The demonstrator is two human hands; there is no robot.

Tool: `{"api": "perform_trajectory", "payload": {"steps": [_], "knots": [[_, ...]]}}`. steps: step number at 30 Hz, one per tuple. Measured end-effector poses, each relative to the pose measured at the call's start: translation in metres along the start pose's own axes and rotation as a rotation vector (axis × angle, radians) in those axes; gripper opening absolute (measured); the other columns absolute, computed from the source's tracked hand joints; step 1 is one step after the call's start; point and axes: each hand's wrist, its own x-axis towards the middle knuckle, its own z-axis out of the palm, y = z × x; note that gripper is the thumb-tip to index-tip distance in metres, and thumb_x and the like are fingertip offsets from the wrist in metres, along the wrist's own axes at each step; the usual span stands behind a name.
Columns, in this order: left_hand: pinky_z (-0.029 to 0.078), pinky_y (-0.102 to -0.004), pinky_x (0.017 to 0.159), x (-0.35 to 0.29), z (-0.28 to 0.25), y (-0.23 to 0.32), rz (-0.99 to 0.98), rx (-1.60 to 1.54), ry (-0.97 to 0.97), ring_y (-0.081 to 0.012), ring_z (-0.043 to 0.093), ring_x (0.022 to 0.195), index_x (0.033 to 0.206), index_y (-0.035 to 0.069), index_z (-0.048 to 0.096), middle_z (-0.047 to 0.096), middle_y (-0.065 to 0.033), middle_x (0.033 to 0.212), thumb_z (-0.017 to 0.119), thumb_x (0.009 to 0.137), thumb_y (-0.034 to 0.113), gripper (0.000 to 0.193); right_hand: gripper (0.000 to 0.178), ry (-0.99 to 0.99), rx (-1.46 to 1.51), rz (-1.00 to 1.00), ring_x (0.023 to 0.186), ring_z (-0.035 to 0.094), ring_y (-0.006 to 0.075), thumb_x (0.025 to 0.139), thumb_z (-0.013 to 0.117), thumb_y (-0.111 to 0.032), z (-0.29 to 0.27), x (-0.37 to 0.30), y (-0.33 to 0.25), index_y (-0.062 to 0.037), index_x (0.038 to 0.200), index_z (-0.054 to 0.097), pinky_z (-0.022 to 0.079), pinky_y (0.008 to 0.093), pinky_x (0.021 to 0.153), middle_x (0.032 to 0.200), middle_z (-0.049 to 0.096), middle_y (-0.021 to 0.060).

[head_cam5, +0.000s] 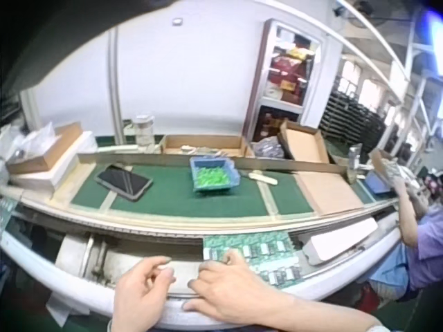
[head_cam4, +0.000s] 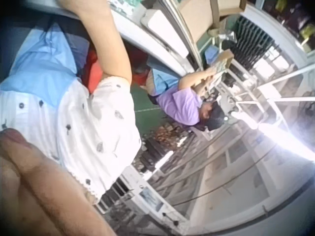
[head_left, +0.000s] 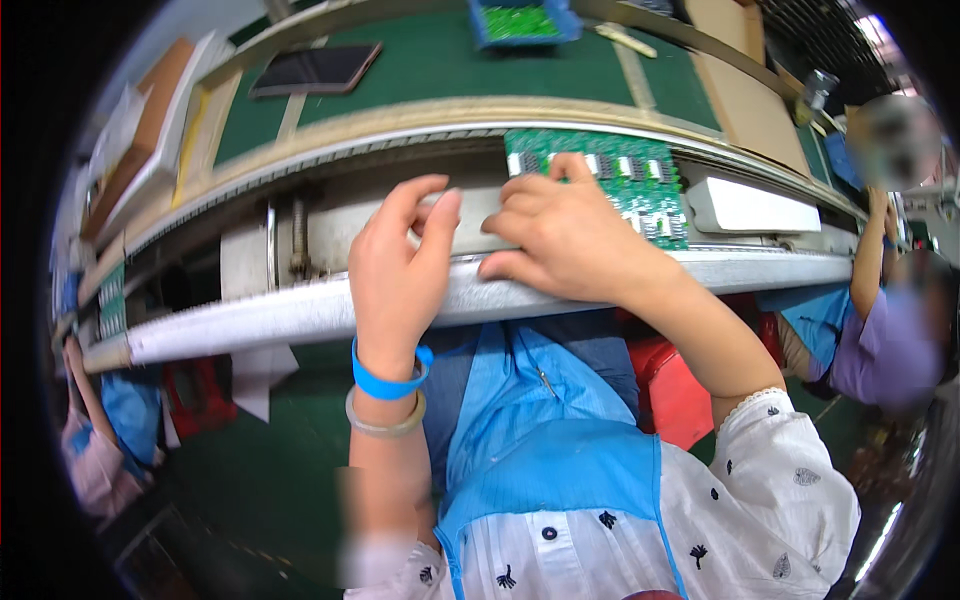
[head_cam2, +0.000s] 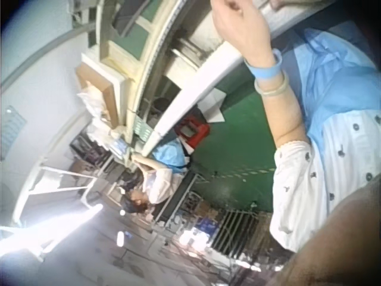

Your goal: Manually insert electronic components into a printed circuit board on an assembly line.

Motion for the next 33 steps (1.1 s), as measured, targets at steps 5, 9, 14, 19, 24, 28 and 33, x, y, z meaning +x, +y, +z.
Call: {"api": "perform_trajectory", "payload": {"steps": [5,9,14,19,24,28,33], "knots": [[0.051,-0.0290,0.071,-0.001,0.000,0.008,-0.004,0.052,-0.044,-0.0160,0.069,0.077,0.116,0.004,0.069,0.074,-0.0098,0.082,0.066,0.098,0.019,0.024,0.043,0.059,-0.027,0.082,0.094,0.063,0.0227,0.090,0.066,-0.052,-0.008,-0.021,0.011,-0.0095,0.090,0.073,0.038,0.0474,0.089,0.084,0.067,0.0054],[0.051,-0.0275,0.074,-0.002,-0.002,0.019,-0.048,0.135,-0.078,-0.0135,0.068,0.082,0.117,0.001,0.068,0.074,-0.0098,0.085,0.064,0.100,0.019,0.026,0.043,0.060,-0.074,0.237,0.090,0.063,0.0229,0.091,0.066,-0.051,-0.019,-0.054,0.028,-0.0095,0.086,0.074,0.037,0.0455,0.088,0.080,0.067,0.0059],[0.047,-0.0259,0.070,-0.002,-0.001,0.015,-0.031,0.148,-0.106,-0.0108,0.062,0.076,0.117,0.001,0.069,0.073,-0.0081,0.082,0.061,0.101,0.022,0.028,0.043,0.090,-0.238,0.495,0.086,0.064,0.0244,0.094,0.063,-0.051,-0.032,-0.108,0.063,-0.0112,0.084,0.075,0.037,0.0467,0.089,0.077,0.068,0.0075],[0.048,-0.0271,0.072,-0.002,-0.001,0.010,-0.007,0.159,-0.104,-0.0118,0.064,0.078,0.117,0.001,0.068,0.074,-0.0088,0.084,0.061,0.101,0.021,0.026,0.044,0.085,-0.356,0.763,0.082,0.066,0.0291,0.096,0.060,-0.051,-0.048,-0.160,0.108,-0.0132,0.080,0.077,0.038,0.0459,0.087,0.074,0.070,0.0112],[0.048,-0.0272,0.074,-0.002,0.000,0.008,0.015,0.177,-0.107,-0.0118,0.064,0.079,0.117,0.001,0.068,0.072,-0.0080,0.083,0.061,0.101,0.019,0.025,0.045,0.065,-0.505,1.018,0.089,0.069,0.0290,0.096,0.059,-0.053,-0.059,-0.212,0.160,-0.0142,0.086,0.080,0.040,0.0480,0.086,0.079,0.073,0.0110],[0.044,-0.0228,0.071,-0.004,-0.001,0.008,0.044,0.182,-0.102,-0.0068,0.060,0.076,0.117,0.001,0.069,0.072,-0.0033,0.083,0.060,0.103,0.021,0.026,0.043,0.002,-0.499,1.223,0.095,0.069,0.0287,0.097,0.058,-0.052,-0.071,-0.248,0.200,-0.0154,0.096,0.080,0.040,0.0509,0.089,0.088,0.075,0.0090],[0.046,-0.0233,0.071,-0.004,0.001,0.007,0.055,0.201,-0.116,-0.0071,0.061,0.076,0.115,0.000,0.069,0.072,-0.0038,0.082,0.060,0.103,0.020,0.025,0.042,0.127,-0.501,1.255,0.095,0.070,0.0318,0.097,0.058,-0.051,-0.070,-0.280,0.216,-0.0135,0.098,0.079,0.046,0.0522,0.085,0.093,0.075,0.0106]]}}
